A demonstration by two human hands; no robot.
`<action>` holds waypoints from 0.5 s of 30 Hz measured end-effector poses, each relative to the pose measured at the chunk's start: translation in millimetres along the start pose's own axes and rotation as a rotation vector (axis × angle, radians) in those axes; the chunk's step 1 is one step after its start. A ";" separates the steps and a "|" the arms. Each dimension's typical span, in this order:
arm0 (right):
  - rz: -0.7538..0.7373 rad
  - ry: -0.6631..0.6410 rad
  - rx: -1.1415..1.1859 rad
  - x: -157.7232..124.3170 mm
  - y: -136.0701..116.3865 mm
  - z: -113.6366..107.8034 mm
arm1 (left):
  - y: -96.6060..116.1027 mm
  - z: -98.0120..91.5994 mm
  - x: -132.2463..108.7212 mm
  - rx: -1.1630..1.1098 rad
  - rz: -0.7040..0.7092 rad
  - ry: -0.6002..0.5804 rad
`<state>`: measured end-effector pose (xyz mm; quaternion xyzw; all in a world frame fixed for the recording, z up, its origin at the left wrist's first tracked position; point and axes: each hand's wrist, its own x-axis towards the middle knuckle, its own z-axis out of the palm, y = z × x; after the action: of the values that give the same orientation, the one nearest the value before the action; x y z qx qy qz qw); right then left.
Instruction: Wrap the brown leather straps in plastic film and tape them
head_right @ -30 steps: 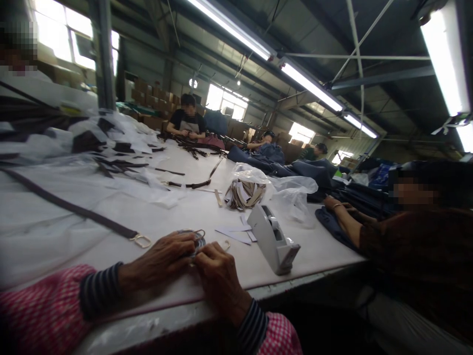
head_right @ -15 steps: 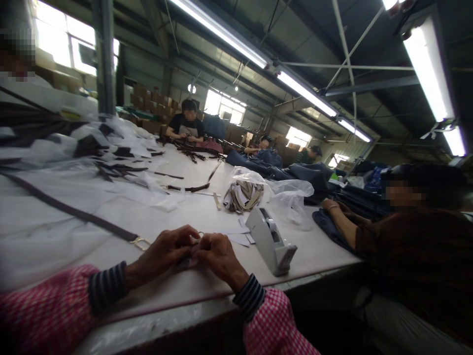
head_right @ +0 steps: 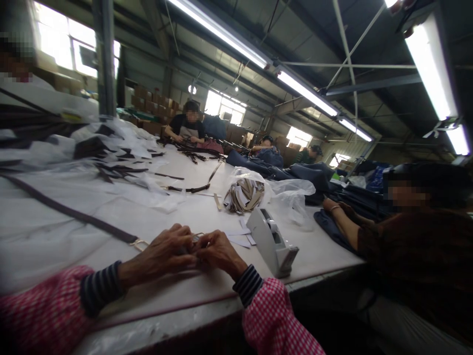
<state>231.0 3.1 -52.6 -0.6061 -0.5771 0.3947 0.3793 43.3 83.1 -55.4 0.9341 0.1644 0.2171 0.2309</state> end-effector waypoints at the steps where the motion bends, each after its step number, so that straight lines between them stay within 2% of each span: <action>1: 0.004 0.002 -0.016 -0.2 0.1 -0.4 | 0.4 -0.1 -0.6 0.061 0.041 -0.031; 5: 0.017 -0.094 -0.142 -0.1 -12.6 -8.2 | 3.7 1.9 -0.8 0.086 0.067 -0.080; 11: 0.014 -0.378 -0.465 13.8 -55.5 -20.0 | 5.2 2.0 0.3 0.000 0.024 -0.032; 13: -0.013 -0.420 -0.584 18.0 -65.0 -18.8 | 4.1 1.3 -0.1 -0.014 0.010 -0.034; 15: -0.068 -0.397 -0.715 18.2 -69.8 -14.9 | 1.6 0.3 -0.2 -0.008 0.014 -0.037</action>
<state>217.2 24.5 16.4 -0.5923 -0.7597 0.2655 0.0389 43.5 81.6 -54.9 0.9381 0.1526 0.2019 0.2364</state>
